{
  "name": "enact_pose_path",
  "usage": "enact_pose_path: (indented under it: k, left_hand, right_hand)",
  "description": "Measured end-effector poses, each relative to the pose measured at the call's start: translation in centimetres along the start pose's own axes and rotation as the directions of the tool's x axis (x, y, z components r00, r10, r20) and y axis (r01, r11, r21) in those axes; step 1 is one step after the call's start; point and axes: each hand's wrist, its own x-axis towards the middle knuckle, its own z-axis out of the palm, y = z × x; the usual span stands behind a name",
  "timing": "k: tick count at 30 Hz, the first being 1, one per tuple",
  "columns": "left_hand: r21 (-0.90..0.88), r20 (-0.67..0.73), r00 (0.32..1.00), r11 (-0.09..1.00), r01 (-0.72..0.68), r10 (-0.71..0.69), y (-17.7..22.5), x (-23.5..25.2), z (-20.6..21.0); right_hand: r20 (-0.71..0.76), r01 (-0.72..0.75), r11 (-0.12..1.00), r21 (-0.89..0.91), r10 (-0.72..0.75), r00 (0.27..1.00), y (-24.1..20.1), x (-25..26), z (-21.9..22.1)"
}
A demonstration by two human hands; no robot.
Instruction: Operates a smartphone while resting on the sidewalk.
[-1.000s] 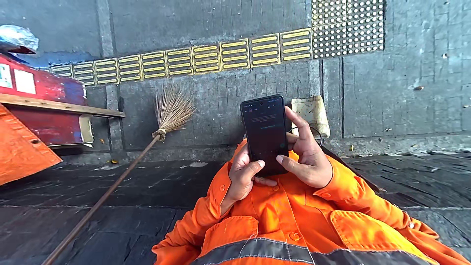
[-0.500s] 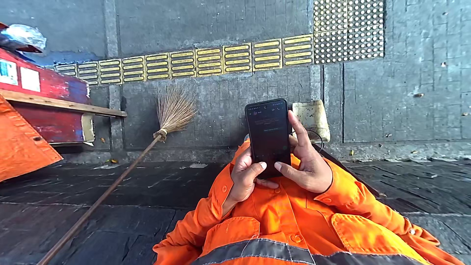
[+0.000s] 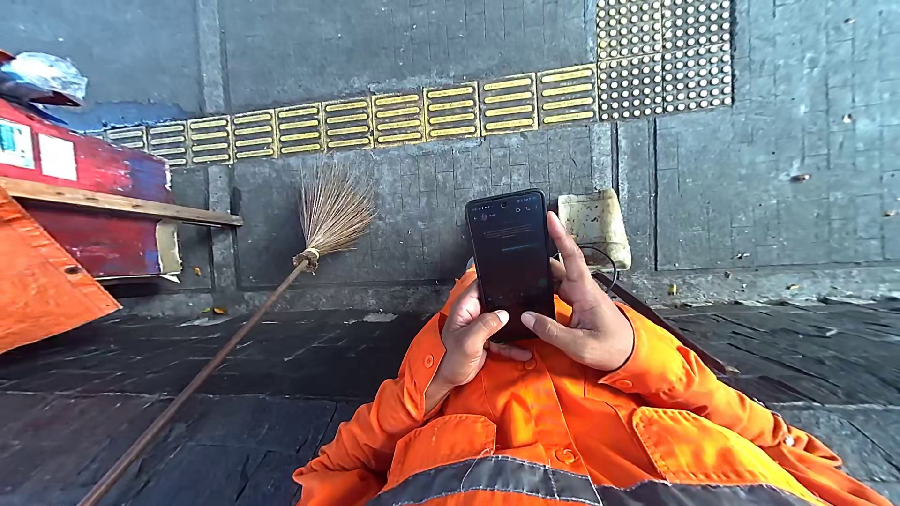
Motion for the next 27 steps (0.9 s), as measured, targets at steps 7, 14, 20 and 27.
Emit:
enact_pose_path:
  k: [7, 14, 20, 27]
  left_hand:
    - [-0.003, 0.001, 1.000, 1.000, -0.007, 0.007, 0.0, 0.0, 0.0]
    - [-0.014, -0.010, 1.000, 1.000, -0.008, 0.008, 0.2, 0.1, 0.1]
    - [-0.021, -0.032, 0.997, 0.997, -0.076, 0.075, 0.1, 0.4, -0.1]
    - [-0.041, -0.028, 0.998, 0.997, -0.065, 0.063, -0.1, 0.3, -0.2]
  right_hand:
    - [0.028, 0.013, 1.000, -0.023, -0.012, 1.000, 0.1, 0.0, -0.2]
    - [0.079, -0.019, 1.000, -0.007, 0.019, 0.997, 0.1, 0.3, -0.8]
    - [0.140, 0.003, 0.998, -0.055, 0.004, 0.990, 0.5, 0.2, -0.8]
    - [0.121, -0.030, 0.999, -0.014, 0.031, 0.992, 0.2, 0.3, -1.0]
